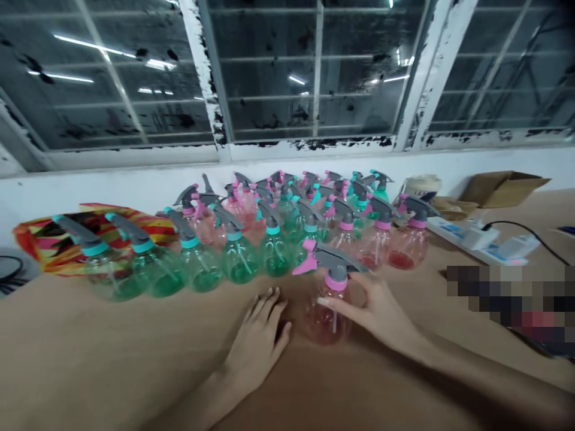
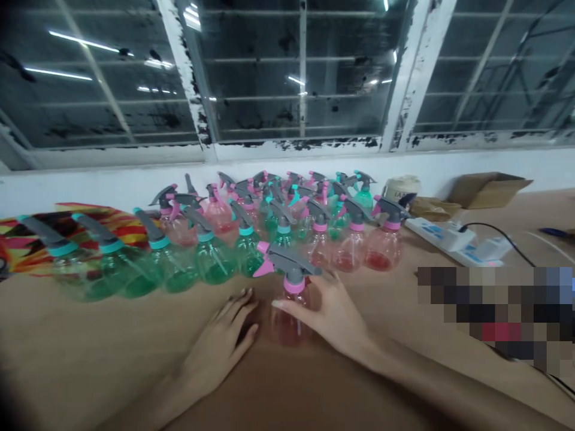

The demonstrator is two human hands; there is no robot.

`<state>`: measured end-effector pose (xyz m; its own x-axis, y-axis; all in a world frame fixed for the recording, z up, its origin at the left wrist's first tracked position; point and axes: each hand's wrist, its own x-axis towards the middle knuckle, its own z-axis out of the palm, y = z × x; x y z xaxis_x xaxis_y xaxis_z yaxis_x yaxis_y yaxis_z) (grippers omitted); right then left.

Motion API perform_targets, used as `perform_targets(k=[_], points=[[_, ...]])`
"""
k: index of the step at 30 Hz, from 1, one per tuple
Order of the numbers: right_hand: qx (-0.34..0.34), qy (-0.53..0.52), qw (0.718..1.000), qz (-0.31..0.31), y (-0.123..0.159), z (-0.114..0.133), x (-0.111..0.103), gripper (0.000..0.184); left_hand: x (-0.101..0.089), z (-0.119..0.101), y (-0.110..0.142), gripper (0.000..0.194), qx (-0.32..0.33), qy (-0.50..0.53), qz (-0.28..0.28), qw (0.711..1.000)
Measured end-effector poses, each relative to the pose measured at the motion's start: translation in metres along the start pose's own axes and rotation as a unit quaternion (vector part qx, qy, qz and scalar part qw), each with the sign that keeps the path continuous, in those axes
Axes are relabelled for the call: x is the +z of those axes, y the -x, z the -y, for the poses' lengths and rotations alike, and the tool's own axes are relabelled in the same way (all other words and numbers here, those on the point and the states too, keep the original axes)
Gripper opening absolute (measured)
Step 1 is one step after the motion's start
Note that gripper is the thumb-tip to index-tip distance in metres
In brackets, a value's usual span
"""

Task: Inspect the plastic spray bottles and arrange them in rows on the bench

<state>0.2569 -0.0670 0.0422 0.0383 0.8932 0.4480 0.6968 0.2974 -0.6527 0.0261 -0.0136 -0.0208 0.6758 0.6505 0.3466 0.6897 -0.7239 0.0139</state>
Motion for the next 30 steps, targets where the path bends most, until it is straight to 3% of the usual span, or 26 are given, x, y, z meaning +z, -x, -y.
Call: perform_targets(k=[5, 8, 11, 16, 20, 25, 30], points=[[-0.055, 0.068, 0.995, 0.038, 0.001, 0.002, 0.000, 0.046, 0.002, -0.001, 0.000, 0.034, 0.004, -0.006, -0.004, 1.000], [-0.047, 0.058, 0.995, 0.073, -0.001, -0.002, -0.005, 0.057, 0.003, 0.000, 0.000, 0.035, 0.007, -0.001, -0.011, 1.000], [-0.028, -0.051, 0.991, 0.124, -0.008, -0.008, -0.012, 0.059, 0.003, 0.000, 0.000, 0.034, 0.006, 0.006, -0.013, 1.000], [0.003, -0.232, 0.955, 0.183, -0.030, -0.007, -0.014, 0.073, 0.002, 0.000, 0.001, 0.035, 0.006, 0.012, -0.004, 1.000], [-0.016, -0.284, 0.937, 0.202, -0.040, -0.002, 0.000, 0.056, 0.001, -0.001, 0.002, 0.035, 0.007, 0.015, -0.004, 1.000], [0.022, -0.213, 0.967, 0.135, -0.039, -0.001, 0.016, 0.022, -0.002, -0.002, 0.003, 0.036, 0.007, 0.019, 0.003, 1.000], [-0.031, -0.194, 0.971, 0.135, -0.040, 0.000, 0.018, 0.016, -0.003, -0.001, 0.002, 0.036, 0.007, 0.018, 0.009, 1.000]])
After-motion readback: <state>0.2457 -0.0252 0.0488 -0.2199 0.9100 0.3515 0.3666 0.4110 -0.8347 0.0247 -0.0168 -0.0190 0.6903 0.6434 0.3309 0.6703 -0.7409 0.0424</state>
